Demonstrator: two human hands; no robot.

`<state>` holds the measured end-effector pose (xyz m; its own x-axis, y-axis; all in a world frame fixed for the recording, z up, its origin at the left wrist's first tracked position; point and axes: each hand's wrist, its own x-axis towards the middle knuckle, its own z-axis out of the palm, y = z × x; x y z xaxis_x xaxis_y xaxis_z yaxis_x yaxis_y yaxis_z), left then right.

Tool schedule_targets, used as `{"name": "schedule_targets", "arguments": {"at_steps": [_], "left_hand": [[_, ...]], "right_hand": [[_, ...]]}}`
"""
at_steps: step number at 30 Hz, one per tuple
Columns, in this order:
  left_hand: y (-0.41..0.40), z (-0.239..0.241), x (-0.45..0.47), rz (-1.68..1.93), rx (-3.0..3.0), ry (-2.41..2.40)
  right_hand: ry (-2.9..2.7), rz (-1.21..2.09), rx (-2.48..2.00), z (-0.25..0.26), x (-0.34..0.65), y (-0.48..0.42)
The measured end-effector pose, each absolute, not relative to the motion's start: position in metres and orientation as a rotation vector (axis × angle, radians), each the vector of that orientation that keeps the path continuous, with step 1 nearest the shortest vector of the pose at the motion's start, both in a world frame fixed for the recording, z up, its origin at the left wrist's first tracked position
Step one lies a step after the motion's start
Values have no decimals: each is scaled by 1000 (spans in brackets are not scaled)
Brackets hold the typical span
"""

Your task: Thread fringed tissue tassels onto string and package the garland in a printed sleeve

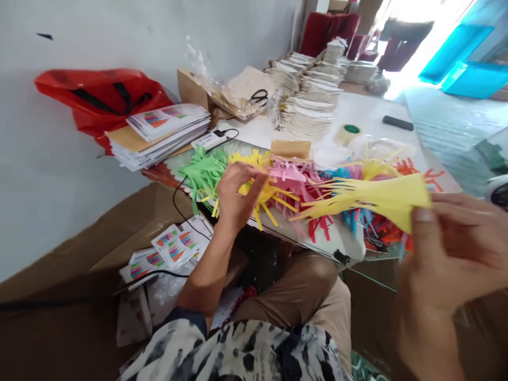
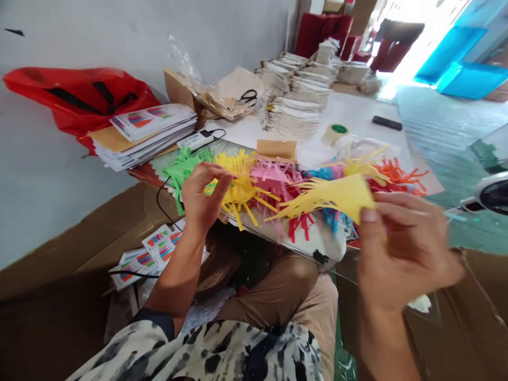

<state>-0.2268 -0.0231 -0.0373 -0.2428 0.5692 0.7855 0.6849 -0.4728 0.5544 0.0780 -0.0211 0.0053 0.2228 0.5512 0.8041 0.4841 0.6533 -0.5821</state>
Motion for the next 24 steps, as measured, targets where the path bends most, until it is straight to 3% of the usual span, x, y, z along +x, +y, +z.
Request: {"name": "schedule_targets", "arguments": {"at_steps": [4, 9, 13, 18, 24], "left_hand": [[-37, -3, -152, -1970, -2349, -1209], [-39, -5, -100, -1959, -2549, -1128], [-42, -3, -100, -1962, -2976, -1108], [-50, 5, -104, -1585, -3939, -1035], [-38, -7, -107, -1736, -4072, -1474]], "right_hand": [[-1434, 19, -954, -13, 71, -46], [-1507, 95, -1062, -23, 87, -75], [-1523, 513, -1078, -23, 115, -84], [-1719, 1049, -980, -40, 144, -76], [-1538, 1487, -1016, -71, 163, -81]]}}
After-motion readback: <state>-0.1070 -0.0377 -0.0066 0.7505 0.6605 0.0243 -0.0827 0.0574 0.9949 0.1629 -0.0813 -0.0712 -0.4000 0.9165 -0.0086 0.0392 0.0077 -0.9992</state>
